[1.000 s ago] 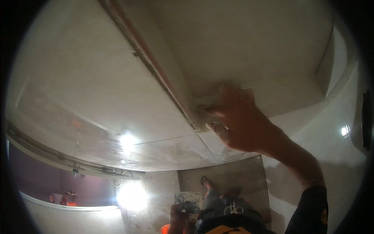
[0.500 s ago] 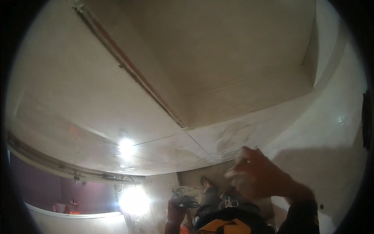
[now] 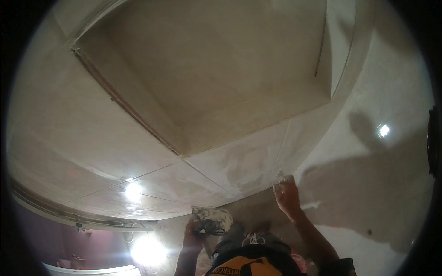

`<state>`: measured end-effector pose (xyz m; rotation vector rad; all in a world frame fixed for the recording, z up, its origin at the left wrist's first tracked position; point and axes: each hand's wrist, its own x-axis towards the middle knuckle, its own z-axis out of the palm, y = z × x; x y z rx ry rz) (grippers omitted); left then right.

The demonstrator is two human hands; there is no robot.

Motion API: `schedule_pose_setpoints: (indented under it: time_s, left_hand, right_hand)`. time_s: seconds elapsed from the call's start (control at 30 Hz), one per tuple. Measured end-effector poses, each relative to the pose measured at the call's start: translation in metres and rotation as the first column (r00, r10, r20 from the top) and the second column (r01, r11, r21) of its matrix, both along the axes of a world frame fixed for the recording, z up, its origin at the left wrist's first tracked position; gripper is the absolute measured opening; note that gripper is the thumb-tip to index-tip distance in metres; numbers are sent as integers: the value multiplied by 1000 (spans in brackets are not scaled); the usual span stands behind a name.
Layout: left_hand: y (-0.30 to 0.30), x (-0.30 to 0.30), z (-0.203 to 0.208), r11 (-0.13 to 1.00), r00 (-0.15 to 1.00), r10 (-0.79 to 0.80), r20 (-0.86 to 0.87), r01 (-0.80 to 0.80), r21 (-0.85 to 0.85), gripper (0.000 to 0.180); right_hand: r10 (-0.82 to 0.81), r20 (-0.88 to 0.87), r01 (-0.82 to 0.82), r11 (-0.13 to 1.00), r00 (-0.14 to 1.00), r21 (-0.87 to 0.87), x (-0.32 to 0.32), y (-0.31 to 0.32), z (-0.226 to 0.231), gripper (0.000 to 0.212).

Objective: The person applies joint compound to the corners and joints of a tiled wall and ceiling using their fingers and a putty knife, picking up material from a hand-held palette.

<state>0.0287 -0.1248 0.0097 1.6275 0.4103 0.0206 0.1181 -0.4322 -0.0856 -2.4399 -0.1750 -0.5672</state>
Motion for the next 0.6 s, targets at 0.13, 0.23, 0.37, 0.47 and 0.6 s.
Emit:
schedule_pose_setpoints:
  time_s: [0.13,0.23,0.37,0.47,0.6]
  left_hand:
    - [35,-1,-40,693,916,-399,48,267,669,17]
    - [39,-1,-37,791,936,-342,-82,334,513,18]
    - [35,12,-40,952,981,-184,-68,161,-260,20]
    - [37,36,-50,751,943,-140,-302,-97,-653,26]
    - [43,47,-52,794,864,-497,-74,488,362,34]
  right_hand:
    - [-205,-548,47,957,811,-287,-46,-41,-110,65]
    - [-206,-336,188,979,919,-84,-56,-36,-67,66]
    - [13,24,-11,995,1000,-99,6,35,153,61]
    - [335,198,-280,924,921,-260,38,79,225,51]
    - [348,271,-258,913,898,-317,85,107,237,44]
